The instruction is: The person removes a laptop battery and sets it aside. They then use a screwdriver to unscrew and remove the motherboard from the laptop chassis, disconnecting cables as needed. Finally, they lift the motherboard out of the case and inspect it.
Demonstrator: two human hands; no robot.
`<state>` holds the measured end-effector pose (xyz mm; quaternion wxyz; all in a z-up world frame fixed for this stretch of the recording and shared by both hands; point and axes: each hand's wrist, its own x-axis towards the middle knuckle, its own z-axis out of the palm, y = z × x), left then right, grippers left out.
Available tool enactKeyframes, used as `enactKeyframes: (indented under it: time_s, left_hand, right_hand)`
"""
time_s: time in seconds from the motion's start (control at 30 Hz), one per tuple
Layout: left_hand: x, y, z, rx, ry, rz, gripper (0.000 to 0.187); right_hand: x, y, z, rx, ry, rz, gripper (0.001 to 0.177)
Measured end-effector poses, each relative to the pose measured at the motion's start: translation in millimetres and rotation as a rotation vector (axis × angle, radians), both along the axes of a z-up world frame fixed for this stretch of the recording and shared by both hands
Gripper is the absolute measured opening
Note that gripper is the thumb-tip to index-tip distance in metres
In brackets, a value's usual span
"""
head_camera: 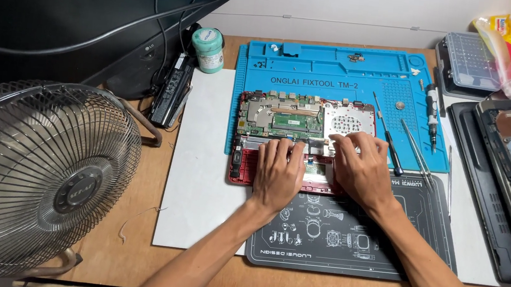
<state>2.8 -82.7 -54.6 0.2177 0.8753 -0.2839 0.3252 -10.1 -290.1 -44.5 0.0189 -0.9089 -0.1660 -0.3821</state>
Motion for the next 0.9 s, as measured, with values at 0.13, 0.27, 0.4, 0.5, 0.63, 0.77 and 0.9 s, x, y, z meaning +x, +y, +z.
enactKeyframes:
  time_s: [0.13, 0.27, 0.4, 0.5, 0.63, 0.77, 0.9]
  left_hand:
    - [1.5, -1.5, -4.4, 0.000, 0.002, 0.013, 0.013]
    - [0.7, -0.8, -1.0, -0.017, 0.078, 0.015, 0.011]
    - [-0.5, 1.9, 2.6, -0.031, 0.147, 0.004, 0.013]
    - [0.3, 1.2, 0.7, -0.006, 0.151, -0.007, 0.014]
    - [-3.0, 2.3, 12.4, 0.029, 0.171, -0.045, 0.018]
    - [-5.4, 3.7, 19.5, 0.070, 0.252, -0.096, 0.028]
    - [-6.4, 4.6, 24.8, 0.113, 0.307, -0.133, 0.033]
  right_hand:
    - [-3.9, 1.7, -1.9, 0.041, 0.049, 0.076, 0.015]
    - [-4.0, 1.4, -1.9, 0.111, 0.117, 0.112, 0.017]
    - [-5.5, 0.0, -2.0, 0.143, 0.178, 0.088, 0.018]
    - [-7.6, 1.9, -0.1, 0.134, 0.183, 0.071, 0.017]
    - [-13.3, 6.8, 12.2, 0.139, 0.236, 0.045, 0.020]
    - [-15.0, 9.6, 16.9, 0.154, 0.319, 0.041, 0.020]
    - [-14.1, 9.1, 16.0, 0.160, 0.369, 0.024, 0.020]
